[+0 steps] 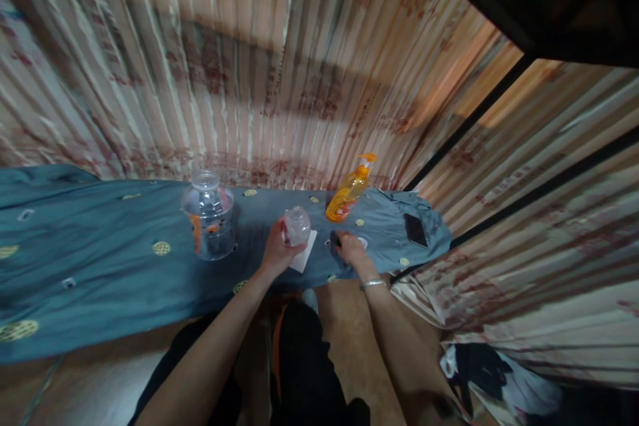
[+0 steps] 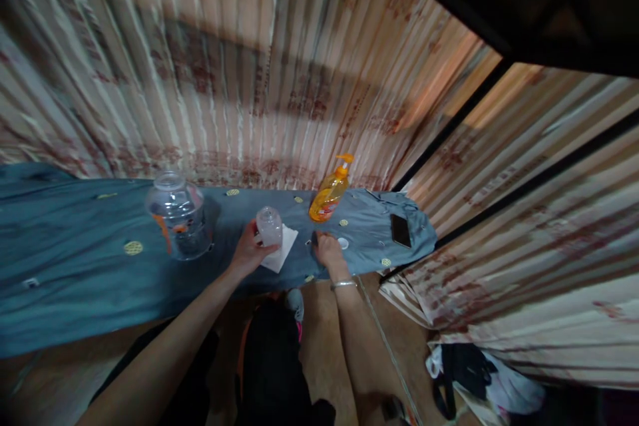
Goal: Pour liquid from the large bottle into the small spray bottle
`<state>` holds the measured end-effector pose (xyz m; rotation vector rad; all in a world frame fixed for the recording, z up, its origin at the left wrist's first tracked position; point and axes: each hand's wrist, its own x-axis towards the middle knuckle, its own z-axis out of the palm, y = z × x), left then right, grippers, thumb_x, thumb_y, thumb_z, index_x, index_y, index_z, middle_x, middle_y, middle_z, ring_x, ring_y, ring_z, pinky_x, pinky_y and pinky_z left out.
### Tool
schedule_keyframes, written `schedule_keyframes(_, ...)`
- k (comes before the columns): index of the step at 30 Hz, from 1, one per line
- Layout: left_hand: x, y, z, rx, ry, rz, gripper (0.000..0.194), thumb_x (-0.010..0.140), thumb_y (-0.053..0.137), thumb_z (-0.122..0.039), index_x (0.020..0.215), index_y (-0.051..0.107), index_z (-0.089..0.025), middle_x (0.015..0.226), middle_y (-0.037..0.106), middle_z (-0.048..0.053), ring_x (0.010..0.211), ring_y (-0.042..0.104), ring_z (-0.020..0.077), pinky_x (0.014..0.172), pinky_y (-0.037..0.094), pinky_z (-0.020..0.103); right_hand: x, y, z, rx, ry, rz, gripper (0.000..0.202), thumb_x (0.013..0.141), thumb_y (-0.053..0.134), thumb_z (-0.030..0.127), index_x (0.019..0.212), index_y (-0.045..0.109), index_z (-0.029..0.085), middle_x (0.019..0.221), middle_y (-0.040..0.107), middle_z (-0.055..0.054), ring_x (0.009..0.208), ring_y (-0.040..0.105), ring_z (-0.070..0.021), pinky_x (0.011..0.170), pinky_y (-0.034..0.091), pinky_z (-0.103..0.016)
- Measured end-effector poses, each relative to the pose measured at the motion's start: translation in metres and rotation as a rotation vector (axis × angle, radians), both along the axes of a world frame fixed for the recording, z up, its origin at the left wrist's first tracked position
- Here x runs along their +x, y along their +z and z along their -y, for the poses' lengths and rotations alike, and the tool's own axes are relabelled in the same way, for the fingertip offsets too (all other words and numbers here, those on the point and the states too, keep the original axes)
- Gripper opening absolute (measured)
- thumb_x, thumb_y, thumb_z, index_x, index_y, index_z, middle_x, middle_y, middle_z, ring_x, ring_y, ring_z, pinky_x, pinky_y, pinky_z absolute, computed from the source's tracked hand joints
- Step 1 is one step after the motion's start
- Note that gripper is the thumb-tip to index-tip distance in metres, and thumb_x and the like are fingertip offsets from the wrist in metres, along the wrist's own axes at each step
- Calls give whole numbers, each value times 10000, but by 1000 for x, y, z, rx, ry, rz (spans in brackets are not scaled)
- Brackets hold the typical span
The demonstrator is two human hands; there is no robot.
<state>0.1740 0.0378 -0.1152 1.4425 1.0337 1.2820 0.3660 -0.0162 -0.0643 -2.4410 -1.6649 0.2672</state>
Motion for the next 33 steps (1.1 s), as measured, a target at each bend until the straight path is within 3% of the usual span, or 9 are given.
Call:
schedule_keyframes(3, -4, 2, 1, 3, -30, -5, 685, 490, 835, -167, 1112, 552, -219, 1110, 640, 57, 993, 656, 259, 815, 561, 409, -1, 1, 5, -41, 64, 26, 320, 802, 591, 40, 1101, 681, 110, 1083, 734, -181, 1056, 686, -257, 902, 477, -304)
schedule_keyframes(5, -6, 3, 2, 7, -50, -13, 665, 494, 824, -160, 1095, 547, -215, 1092, 650, 51, 970, 664, 248, 815, 560, 398, -3, 13, 7, -26, 102, 27, 322, 838, 574, 74, 1145, 664, 108, 1078, 738, -175, 1042, 690, -258, 894, 488, -320)
schedule_keyframes(9, -6, 8, 3, 16, -66, -51, 643, 498, 805, -153, 1078, 534, -214, 972, 675, 14, 868, 675, 229, 795, 549, 389, -15, 65, 6, 109, 246, -51, 379, 938, 525, 228, 1315, 549, 201, 1192, 711, -75, 1009, 693, -176, 883, 514, -295)
schedule_keyframes(12, -2, 11, 3, 32, -72, -81, 634, 516, 786, -156, 1092, 525, -211, 964, 677, 15, 839, 673, 219, 785, 538, 374, -32, 109, 5, 295, 527, -219, 349, 908, 594, 252, 1253, 588, 202, 1148, 721, -61, 952, 702, -179, 871, 528, -311)
schedule_keyframes(16, 3, 15, 3, 50, -71, -124, 610, 537, 773, -168, 1091, 520, -201, 958, 678, 32, 825, 674, 229, 771, 534, 382, -51, 147, 2, 222, 766, -8, 299, 903, 584, 150, 1199, 622, 169, 1202, 694, -104, 1130, 646, -207, 966, 480, -319)
schedule_keyframes(20, 5, 17, 5, 77, -67, -155, 655, 514, 783, -165, 1108, 508, -200, 994, 674, 58, 912, 671, 271, 819, 525, 413, -59, 161, -4, 70, 896, 234, 210, 913, 546, 96, 1091, 650, 131, 1069, 707, -126, 1076, 652, -217, 898, 474, -293)
schedule_keyframes(25, 5, 21, 7, 104, -86, -176, 584, 544, 749, -152, 1071, 509, -217, 954, 661, 34, 870, 664, 259, 793, 532, 414, -67, 169, -8, -59, 965, 436, 185, 943, 506, 109, 1081, 628, 113, 1008, 699, -119, 977, 642, -214, 796, 442, -279)
schedule_keyframes(30, 5, 21, 7, 127, -89, -191, 586, 564, 730, -155, 1094, 490, -229, 977, 647, 42, 904, 656, 267, 808, 528, 425, -75, 174, -8, -119, 959, 537, 166, 960, 490, 130, 1061, 620, 104, 995, 706, -115, 942, 653, -211, 753, 412, -273)
schedule_keyframes(33, 6, 19, 7, 132, -87, -205, 592, 546, 744, -151, 1076, 489, -222, 995, 643, 54, 915, 650, 273, 834, 519, 443, -77, 171, -10, -131, 905, 611, 221, 990, 490, 258, 1044, 626, 91, 933, 718, -142, 907, 678, -245, 704, 406, -296)
